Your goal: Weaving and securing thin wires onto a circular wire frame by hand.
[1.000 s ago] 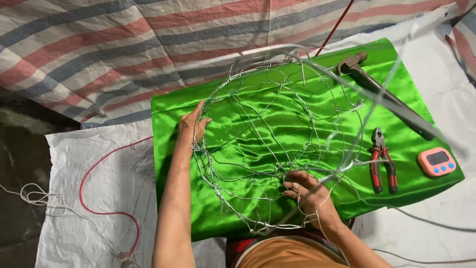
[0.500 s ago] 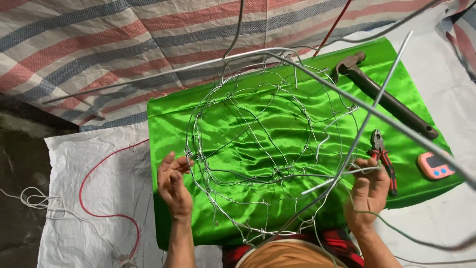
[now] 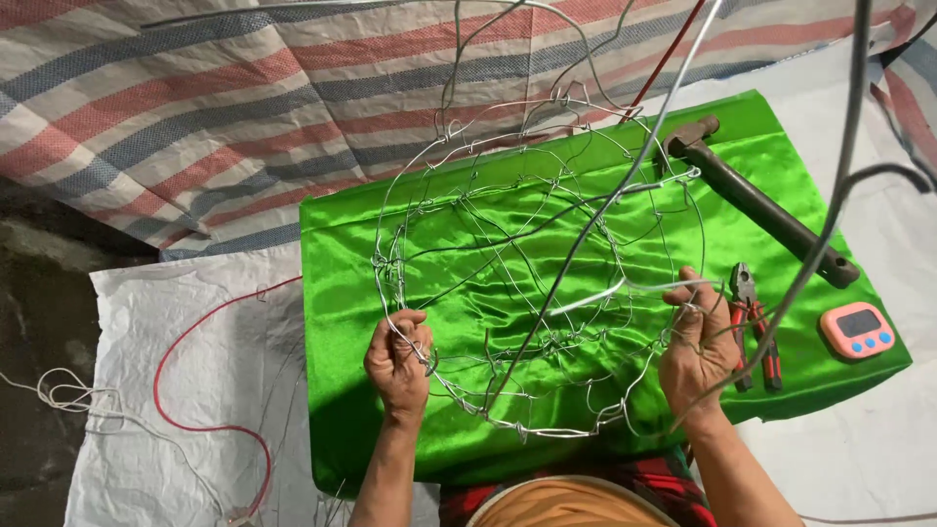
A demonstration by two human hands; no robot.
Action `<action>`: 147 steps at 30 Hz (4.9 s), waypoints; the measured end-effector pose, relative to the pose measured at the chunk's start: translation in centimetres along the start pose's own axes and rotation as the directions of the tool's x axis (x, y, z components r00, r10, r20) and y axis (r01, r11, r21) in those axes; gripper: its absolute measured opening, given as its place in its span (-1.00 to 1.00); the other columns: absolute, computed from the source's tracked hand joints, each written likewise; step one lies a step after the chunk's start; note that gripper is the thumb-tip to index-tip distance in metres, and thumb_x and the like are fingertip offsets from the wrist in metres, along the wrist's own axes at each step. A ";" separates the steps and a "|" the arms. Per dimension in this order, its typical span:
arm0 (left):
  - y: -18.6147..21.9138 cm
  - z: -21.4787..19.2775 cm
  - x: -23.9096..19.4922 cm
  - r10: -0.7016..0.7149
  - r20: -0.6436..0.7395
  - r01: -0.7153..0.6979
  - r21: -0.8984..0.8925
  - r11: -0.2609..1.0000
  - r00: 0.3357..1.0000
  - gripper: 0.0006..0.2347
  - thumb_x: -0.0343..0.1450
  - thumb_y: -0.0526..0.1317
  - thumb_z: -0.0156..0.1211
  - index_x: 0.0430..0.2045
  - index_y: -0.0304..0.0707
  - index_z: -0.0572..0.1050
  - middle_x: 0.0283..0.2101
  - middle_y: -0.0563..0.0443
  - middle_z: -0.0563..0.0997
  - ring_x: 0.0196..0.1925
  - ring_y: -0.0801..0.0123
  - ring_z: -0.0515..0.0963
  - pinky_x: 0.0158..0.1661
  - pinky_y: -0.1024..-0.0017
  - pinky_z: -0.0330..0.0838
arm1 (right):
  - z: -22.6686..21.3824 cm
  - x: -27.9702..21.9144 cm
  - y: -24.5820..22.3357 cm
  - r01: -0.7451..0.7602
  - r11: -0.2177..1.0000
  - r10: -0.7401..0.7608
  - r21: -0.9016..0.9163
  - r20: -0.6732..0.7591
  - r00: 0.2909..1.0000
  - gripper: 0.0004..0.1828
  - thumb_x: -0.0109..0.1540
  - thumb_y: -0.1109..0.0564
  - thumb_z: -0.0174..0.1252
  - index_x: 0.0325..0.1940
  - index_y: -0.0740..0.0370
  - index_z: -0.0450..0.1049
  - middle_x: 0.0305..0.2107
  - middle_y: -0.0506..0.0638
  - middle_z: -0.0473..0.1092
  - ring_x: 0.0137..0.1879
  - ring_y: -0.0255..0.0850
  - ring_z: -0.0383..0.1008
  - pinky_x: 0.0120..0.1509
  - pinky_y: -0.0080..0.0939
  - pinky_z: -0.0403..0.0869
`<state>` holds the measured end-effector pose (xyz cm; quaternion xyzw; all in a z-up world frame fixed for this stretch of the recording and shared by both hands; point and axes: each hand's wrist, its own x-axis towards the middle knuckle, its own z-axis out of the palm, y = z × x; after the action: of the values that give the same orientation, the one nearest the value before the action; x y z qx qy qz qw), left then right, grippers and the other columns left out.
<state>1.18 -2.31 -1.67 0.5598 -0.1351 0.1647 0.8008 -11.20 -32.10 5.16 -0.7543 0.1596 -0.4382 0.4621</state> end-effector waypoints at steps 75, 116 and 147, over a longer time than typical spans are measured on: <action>6.5 -4.9 -7.2 -0.444 0.254 0.128 0.734 0.667 0.859 -0.79 0.43 -0.26 0.17 -0.08 -0.24 0.61 -0.15 -0.03 0.67 -0.20 0.32 0.79 -0.16 0.44 0.67 | -5.0 -10.1 6.2 -0.179 0.976 0.199 -0.120 0.184 0.962 -0.82 0.37 0.25 0.12 0.05 0.26 0.53 -0.12 0.02 0.55 -0.06 -0.30 0.54 0.13 -0.37 0.47; 11.8 0.0 1.3 0.110 0.466 -0.431 0.670 0.604 0.878 -0.81 0.49 -0.41 0.09 -0.06 -0.31 0.58 -0.05 -0.05 0.65 -0.06 0.24 0.65 -0.03 0.37 0.58 | 9.7 18.5 14.8 -0.506 0.862 0.406 -0.023 0.630 0.663 -0.71 0.35 0.10 0.25 0.01 0.41 0.52 -0.36 0.10 0.47 -0.32 -0.20 0.51 -0.21 -0.26 0.61; -10.8 12.6 12.3 -0.639 0.522 -0.114 0.816 0.566 0.565 -0.61 0.53 -0.04 0.07 0.24 -0.15 0.45 0.11 -0.20 0.57 0.22 0.06 0.57 0.21 0.15 0.41 | 15.0 19.4 14.7 -0.711 0.703 0.426 0.008 0.796 0.430 -0.47 0.20 0.21 0.35 0.25 0.32 0.44 -0.24 0.12 0.53 -0.18 -0.19 0.58 -0.12 -0.19 0.66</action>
<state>16.47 -16.27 -1.67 0.8733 -0.2851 -0.1936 0.3443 14.28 -43.93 -0.02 -0.6677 0.1259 0.0767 0.7297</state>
